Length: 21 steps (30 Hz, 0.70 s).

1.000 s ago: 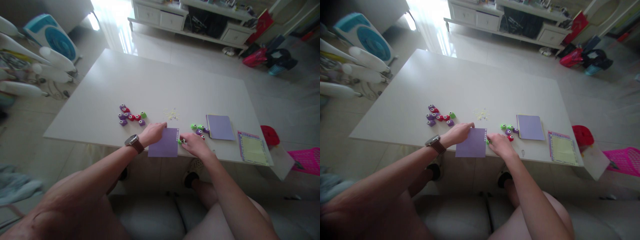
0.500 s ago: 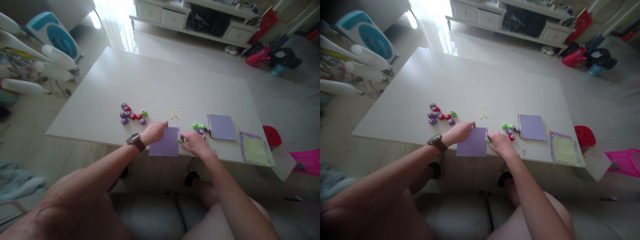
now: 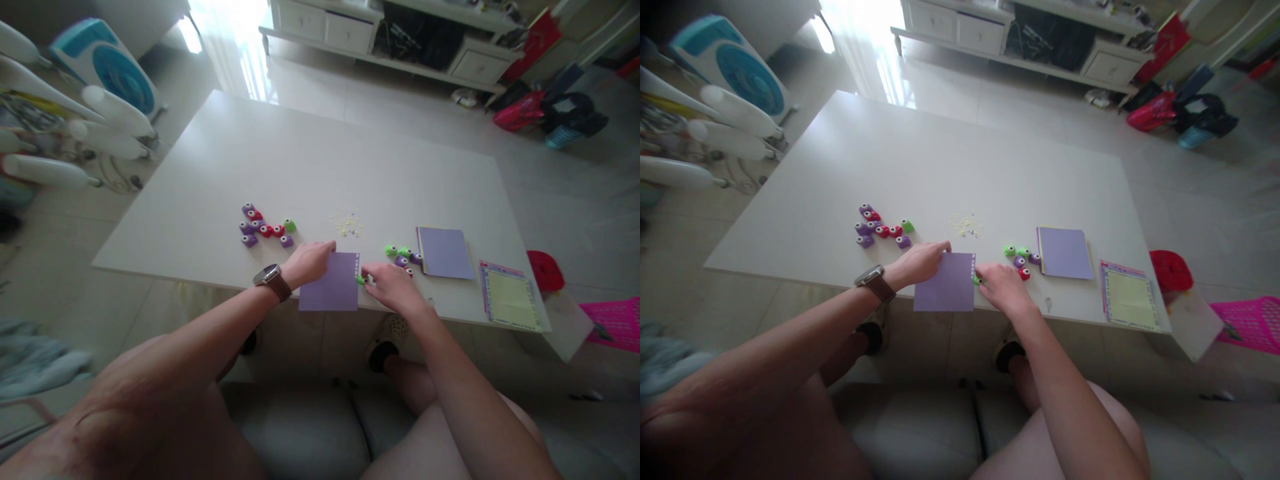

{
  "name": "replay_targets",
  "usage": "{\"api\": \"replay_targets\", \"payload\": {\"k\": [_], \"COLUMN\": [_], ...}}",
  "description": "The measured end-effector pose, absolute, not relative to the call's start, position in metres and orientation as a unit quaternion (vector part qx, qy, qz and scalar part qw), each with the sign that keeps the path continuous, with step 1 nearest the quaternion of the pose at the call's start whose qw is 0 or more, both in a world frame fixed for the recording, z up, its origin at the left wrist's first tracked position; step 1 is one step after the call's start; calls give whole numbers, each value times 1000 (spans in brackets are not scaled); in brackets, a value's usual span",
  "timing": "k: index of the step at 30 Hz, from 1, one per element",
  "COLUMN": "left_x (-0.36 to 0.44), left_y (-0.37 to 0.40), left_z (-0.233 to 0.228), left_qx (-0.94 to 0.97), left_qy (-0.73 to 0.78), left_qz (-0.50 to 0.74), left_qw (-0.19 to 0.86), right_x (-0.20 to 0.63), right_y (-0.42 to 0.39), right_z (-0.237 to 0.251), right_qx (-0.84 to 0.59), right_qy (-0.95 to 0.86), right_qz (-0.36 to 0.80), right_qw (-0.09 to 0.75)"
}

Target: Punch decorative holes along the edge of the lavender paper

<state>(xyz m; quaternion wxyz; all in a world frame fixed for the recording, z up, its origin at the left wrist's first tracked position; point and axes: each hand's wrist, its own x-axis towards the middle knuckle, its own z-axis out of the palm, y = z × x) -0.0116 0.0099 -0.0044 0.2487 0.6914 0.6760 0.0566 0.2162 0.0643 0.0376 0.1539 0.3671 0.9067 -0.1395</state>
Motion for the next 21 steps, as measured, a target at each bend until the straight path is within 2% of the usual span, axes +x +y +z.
{"api": "replay_targets", "payload": {"k": [21], "left_x": [-5], "left_y": [13], "left_z": [-17], "left_qx": [686], "left_qy": [674], "left_qz": [76], "left_qw": [263], "right_x": [212], "right_y": [61], "right_z": [28], "right_qx": [344], "right_qy": [914], "right_qz": [-151], "right_qw": [151]}}
